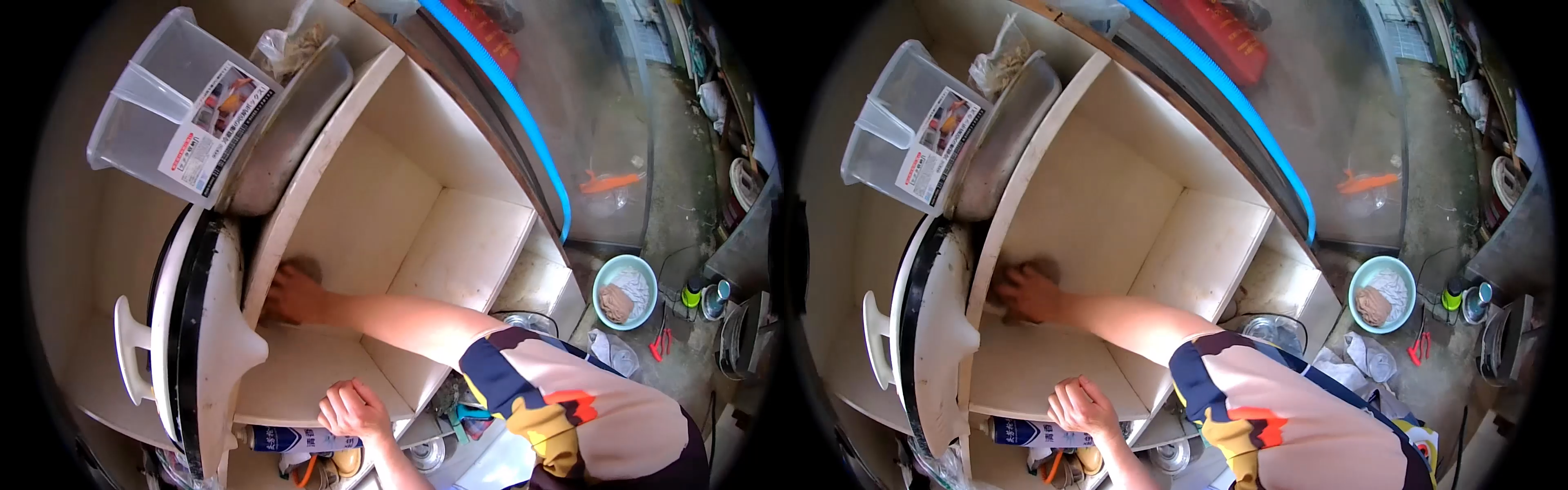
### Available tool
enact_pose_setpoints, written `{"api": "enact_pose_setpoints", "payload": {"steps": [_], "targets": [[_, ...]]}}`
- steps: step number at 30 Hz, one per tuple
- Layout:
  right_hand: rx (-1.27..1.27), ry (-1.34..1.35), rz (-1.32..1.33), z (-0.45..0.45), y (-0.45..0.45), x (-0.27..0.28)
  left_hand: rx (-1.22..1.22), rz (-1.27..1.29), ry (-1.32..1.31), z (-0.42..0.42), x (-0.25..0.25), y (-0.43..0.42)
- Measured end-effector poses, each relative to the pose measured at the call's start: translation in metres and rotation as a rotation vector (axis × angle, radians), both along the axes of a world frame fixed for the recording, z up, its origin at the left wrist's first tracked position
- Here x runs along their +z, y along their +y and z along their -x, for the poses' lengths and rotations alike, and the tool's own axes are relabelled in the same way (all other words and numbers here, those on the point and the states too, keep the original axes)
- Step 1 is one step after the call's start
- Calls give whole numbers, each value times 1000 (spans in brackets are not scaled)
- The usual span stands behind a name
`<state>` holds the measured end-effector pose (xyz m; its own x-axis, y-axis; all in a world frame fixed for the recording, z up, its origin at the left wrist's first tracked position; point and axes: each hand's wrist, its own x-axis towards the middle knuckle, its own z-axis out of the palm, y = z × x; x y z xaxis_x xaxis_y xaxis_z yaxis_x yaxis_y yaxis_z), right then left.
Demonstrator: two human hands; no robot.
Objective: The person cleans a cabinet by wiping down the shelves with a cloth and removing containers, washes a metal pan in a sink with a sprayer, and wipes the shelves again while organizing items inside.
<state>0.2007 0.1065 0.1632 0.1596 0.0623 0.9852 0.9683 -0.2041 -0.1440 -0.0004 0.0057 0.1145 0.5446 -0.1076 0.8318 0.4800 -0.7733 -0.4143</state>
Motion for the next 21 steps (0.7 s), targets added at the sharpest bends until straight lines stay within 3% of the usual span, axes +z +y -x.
{"api": "enact_pose_setpoints", "payload": {"steps": [2, 5, 7, 9, 12, 15, 17, 19, 21], "targets": [[121, -397, 218, 3, 5, 0, 63, -13, 9, 1, 1, -1], [240, -423, 216, -17, -1, 4, 103, -23, 15, 3, -2, 3], [153, -224, 422, -34, -54, 18, 86, -13, 7, 2, -2, 3], [31, -58, 382, -79, -67, 22, 51, -22, -10, 1, 1, 3], [-647, -408, 397, -143, -134, 35, 91, -21, -25, 1, 1, 2], [-695, -283, 415, -157, -182, 39, 88, 6, -9, 2, 4, -1], [-746, 41, 922, -174, -230, 44, 67, 16, 10, 5, 6, -2], [-927, -373, 838, -150, -275, 23, 51, 36, 3, 5, 5, -1], [-966, -424, 901, -131, -295, -15, 38, 40, 15, 8, 3, 4]]}}
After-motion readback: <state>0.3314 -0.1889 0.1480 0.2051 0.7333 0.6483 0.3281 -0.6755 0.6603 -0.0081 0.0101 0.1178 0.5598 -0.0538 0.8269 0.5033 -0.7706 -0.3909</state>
